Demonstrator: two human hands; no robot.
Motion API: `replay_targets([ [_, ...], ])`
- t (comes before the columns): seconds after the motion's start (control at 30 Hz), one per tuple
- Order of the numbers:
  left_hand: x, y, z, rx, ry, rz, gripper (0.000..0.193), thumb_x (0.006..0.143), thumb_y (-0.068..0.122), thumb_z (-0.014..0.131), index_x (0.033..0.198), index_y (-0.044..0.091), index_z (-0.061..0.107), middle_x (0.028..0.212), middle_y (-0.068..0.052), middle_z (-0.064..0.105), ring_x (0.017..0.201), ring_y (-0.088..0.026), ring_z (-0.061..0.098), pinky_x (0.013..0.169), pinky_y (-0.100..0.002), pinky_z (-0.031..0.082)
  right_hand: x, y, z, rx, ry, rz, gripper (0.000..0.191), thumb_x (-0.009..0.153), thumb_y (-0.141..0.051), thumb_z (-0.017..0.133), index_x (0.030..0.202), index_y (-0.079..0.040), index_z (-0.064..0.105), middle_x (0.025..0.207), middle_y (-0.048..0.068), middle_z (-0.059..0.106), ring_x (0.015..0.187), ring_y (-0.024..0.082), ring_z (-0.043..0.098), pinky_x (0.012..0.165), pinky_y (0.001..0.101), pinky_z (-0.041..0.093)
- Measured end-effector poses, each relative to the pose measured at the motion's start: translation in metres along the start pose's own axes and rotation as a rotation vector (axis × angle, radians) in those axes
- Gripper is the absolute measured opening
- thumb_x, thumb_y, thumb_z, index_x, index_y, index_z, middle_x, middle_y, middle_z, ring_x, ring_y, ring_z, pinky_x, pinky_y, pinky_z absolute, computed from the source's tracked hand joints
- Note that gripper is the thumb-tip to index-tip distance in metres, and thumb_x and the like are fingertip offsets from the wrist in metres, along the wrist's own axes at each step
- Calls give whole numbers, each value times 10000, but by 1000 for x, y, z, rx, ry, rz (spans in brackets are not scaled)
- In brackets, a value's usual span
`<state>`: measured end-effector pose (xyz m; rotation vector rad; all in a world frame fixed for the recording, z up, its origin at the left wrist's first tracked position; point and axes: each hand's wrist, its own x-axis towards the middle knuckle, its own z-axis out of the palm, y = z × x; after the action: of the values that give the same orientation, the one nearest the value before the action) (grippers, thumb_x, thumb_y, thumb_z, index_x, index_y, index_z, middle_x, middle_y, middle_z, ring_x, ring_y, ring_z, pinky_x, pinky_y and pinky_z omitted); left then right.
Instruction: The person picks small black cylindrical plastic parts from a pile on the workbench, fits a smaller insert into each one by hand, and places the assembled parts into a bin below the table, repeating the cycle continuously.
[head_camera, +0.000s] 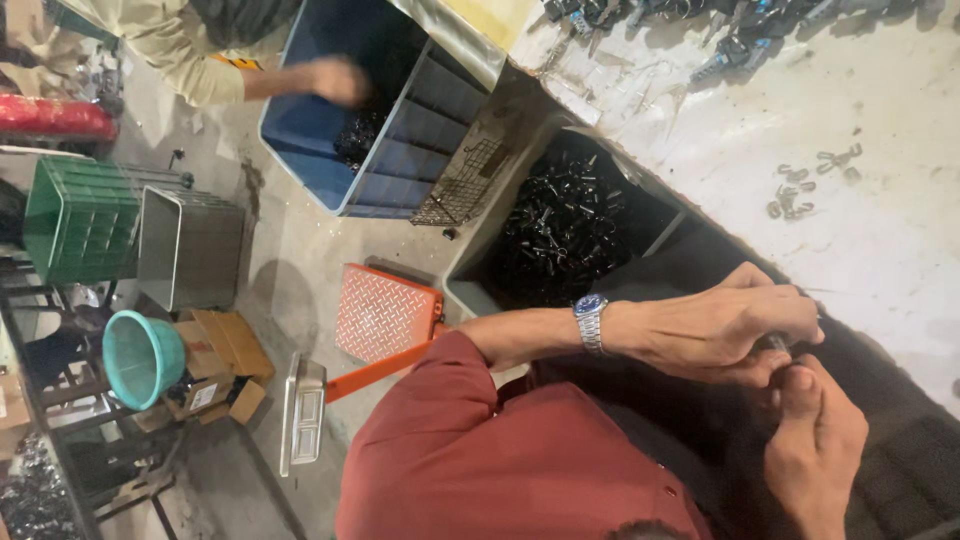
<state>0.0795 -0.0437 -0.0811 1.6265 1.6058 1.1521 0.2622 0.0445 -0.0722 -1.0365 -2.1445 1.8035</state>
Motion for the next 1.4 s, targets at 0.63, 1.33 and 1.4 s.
replay_targets([
  [0.63,-83,-41,-83,717,78,-374,278,898,168,687,1159,82,731,912,-72,727,899,-253,688,773,-453,434,64,-51,-8,-851,314,-675,416,961,-266,749,1347,-114,712,1159,99,630,1005,330,547,776,409,502],
  [1.33,12,-7,-106,234,964,20,252,882,-5,769,1123,65,753,1114,-72,687,978,-215,683,841,-321,584,13,-48,-1,-3,435,-413,314,954,58,591,1190,-52,768,1009,81,775,719,116,604,690,269,513],
  [1.4,6,1,-92,111,998,90,268,854,-19,804,1097,70,733,1118,-70,676,935,-173,697,836,-291,594,9,-54,7,-3,407,-460,213,1015,40,621,1173,-19,751,1058,93,764,841,106,606,762,262,508],
])
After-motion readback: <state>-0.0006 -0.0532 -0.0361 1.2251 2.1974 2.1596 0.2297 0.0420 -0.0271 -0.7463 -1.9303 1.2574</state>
